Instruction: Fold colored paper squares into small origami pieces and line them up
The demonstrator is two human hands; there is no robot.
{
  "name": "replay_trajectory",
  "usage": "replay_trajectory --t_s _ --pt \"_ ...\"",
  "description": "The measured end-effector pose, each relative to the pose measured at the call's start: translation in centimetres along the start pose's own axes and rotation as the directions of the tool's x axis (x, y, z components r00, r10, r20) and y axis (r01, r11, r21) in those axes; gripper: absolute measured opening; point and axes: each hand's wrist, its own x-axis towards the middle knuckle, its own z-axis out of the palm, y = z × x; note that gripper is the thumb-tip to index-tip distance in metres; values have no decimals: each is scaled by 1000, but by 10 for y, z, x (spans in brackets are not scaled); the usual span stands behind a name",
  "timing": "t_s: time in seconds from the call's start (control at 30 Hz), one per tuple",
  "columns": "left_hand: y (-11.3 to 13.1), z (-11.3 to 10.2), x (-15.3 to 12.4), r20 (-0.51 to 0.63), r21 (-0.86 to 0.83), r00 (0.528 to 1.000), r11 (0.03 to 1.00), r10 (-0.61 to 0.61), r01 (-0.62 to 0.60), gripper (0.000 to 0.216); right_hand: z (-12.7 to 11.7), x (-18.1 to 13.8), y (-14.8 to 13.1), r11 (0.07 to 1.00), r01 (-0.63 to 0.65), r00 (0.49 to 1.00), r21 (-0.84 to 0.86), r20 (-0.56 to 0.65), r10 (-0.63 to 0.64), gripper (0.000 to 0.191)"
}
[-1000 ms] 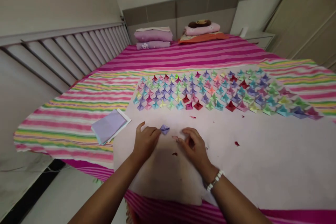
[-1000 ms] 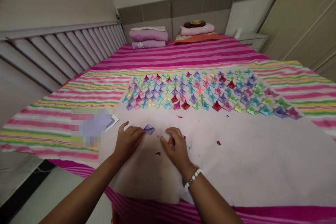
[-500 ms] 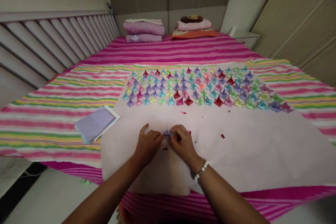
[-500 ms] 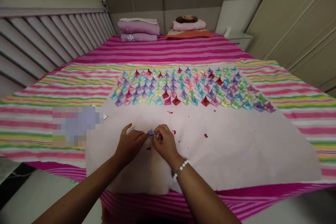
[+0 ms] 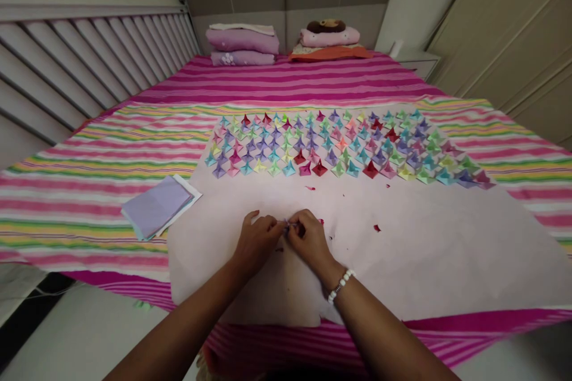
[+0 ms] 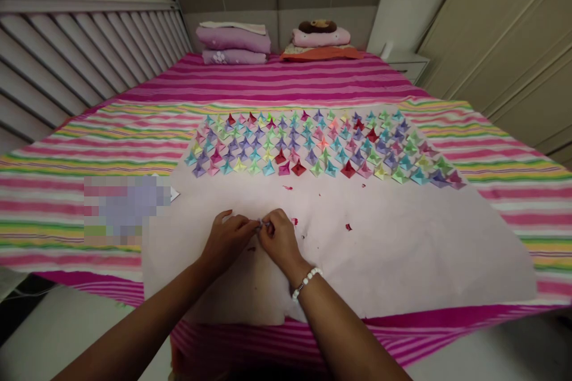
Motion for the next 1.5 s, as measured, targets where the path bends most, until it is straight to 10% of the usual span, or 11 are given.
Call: replay_trajectory --t_s 1.5 --pt "5 -1 5 132 -44 991 999 -9 15 27 1 0 1 999 -49 999 -8 3 49 13"
